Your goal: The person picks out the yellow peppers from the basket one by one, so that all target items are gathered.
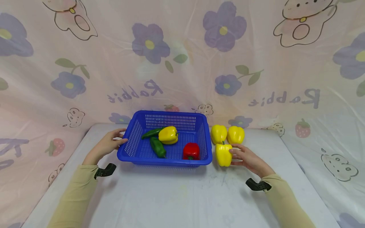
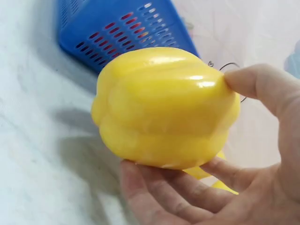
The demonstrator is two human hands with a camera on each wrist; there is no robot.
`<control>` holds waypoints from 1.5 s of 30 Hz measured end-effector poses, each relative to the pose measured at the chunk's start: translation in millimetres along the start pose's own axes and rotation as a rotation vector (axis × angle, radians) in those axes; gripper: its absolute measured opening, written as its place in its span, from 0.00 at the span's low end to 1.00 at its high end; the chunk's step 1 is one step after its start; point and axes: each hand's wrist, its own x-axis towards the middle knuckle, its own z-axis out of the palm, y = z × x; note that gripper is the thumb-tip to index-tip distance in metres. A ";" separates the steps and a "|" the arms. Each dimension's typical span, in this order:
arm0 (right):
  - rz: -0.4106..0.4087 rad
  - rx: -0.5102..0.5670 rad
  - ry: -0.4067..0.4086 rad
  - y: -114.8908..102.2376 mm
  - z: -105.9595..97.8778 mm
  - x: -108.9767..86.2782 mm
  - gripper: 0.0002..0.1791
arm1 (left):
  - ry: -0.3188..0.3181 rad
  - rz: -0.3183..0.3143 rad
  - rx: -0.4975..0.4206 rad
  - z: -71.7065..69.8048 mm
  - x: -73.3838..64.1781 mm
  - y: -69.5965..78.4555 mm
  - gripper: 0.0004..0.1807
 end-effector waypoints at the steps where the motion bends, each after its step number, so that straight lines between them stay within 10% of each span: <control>1: 0.007 0.004 0.003 1.7 0.3 1.3 0.40 | 0.001 -0.002 0.001 0.0 0.2 -0.3 0.32; 45: 0.029 -0.055 -0.066 6.4 -9.9 10.4 0.38 | -0.003 -0.012 -0.002 -0.6 1.2 -2.9 0.32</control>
